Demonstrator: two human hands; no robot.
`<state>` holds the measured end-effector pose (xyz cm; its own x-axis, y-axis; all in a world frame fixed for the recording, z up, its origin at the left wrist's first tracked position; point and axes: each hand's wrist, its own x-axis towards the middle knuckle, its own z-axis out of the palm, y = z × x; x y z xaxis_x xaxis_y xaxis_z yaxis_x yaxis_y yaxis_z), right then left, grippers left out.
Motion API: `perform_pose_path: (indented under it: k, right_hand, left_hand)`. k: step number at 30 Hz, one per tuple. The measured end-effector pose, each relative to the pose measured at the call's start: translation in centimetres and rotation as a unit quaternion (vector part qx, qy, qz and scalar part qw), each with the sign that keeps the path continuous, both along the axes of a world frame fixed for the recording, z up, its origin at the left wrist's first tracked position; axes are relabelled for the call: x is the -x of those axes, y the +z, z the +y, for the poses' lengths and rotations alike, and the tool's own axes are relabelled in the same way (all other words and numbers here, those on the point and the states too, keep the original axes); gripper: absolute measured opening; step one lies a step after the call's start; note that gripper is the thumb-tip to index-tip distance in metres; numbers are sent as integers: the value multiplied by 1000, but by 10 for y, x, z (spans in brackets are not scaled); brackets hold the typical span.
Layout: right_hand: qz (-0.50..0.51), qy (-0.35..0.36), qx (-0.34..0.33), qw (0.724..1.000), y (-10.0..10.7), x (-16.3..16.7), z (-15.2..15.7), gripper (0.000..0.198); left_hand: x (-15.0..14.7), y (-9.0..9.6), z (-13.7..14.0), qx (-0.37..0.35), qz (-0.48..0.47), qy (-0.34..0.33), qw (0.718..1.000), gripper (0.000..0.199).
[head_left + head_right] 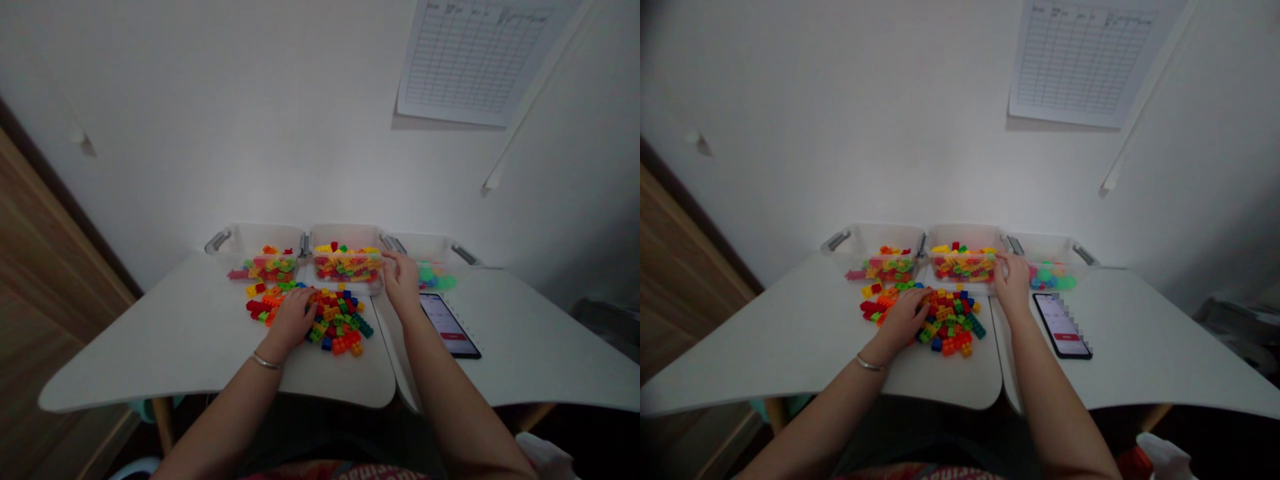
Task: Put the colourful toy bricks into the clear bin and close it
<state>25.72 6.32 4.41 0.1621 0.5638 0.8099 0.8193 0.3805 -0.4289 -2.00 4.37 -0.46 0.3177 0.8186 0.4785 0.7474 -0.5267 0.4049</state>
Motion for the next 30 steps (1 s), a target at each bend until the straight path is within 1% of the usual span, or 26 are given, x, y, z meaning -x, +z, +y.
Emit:
perform_pose_path:
  k: [2, 4, 6, 9, 11, 14, 18, 23, 30]
  right_hand:
    - [31, 22, 10, 999, -10, 5, -12, 29]
    - [62, 51, 56, 995, -23, 10, -22, 29]
    - [71, 75, 106, 989, -39, 13, -26, 28]
    - [40, 121, 181, 975, -57, 14, -26, 27]
    - [11, 152, 216, 965, -63, 14, -26, 29]
    - [-9, 167, 248, 954, -66, 14, -25, 33]
    - [8, 168, 278, 946, -66, 13, -26, 35]
    - [45, 178, 286, 940, -70, 12, -24, 35]
    - [17, 177, 281, 943, -69, 12, -26, 33]
  left_hand:
    - [-1, 0, 0, -2, 2, 0, 1000, 32]
    - [-1, 0, 0, -2, 4, 1, 1000, 32]
    - [-2, 0, 0, -1, 5, 1, 1000, 32]
    - [-2, 0, -1, 1, 7, 0, 1000, 32]
    - [-2, 1, -1, 3, 10, -1, 1000, 33]
    - [-2, 2, -1, 6, 13, -2, 1000, 32]
    - [-2, 1, 1, 4, 12, 2, 1000, 32]
    - [-1, -2, 2, -9, 7, -1, 1000, 29]
    - [0, -2, 1, -11, 0, -2, 1000, 31]
